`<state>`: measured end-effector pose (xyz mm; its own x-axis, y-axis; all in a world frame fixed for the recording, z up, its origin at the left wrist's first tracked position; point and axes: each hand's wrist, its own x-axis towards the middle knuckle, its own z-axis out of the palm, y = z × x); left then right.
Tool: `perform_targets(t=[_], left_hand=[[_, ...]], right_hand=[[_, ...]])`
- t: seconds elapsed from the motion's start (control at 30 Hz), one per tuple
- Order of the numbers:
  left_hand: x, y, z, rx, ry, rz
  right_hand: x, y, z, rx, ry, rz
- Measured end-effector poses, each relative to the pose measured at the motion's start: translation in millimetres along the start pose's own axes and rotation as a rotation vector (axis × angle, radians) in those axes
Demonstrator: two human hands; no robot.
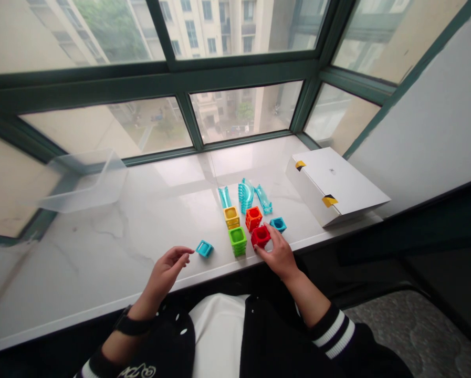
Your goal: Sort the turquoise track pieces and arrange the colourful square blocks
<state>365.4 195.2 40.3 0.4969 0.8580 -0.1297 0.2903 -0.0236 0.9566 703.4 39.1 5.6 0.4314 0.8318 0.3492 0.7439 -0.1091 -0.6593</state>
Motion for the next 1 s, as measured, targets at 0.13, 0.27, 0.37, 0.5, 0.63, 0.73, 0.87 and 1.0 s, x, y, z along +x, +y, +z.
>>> perform_targets(t=[0.13, 0.27, 0.37, 0.5, 0.63, 0.73, 0.87, 1.0], left_hand=[[1.0, -2.5, 0.1, -0.007, -0.002, -0.015], [2.1, -5.3, 0.5, -0.013, -0.001, -0.028], [2.6, -7.8, 1.4, -0.019, -0.002, -0.027], [2.8, -9.2, 3.0, -0.013, -0.013, -0.024], [2.4, -7.6, 4.8, -0.010, -0.021, -0.046], [2.3, -8.5, 5.7, -0.015, -0.025, -0.050], [3.4, -16.4, 6.2, 0.001, -0.033, -0.053], [4.9, -26.8, 5.9, 0.002, -0.043, -0.063]], right_hand=[[0.1, 2.9, 0.9, 0.023, -0.025, 0.003], [0.5, 4.1, 1.8, 0.046, -0.052, 0.003], [-0.3, 4.0, 5.0, 0.051, -0.055, 0.005], [-2.6, 4.3, 13.0, 0.071, -0.024, -0.008], [-4.5, 7.1, 20.8, 0.071, 0.015, -0.020], [-5.2, 9.6, 25.2, 0.066, 0.035, -0.039], [-5.8, 11.3, 30.9, 0.060, 0.076, -0.068], [-6.2, 9.8, 34.1, 0.070, 0.111, -0.059]])
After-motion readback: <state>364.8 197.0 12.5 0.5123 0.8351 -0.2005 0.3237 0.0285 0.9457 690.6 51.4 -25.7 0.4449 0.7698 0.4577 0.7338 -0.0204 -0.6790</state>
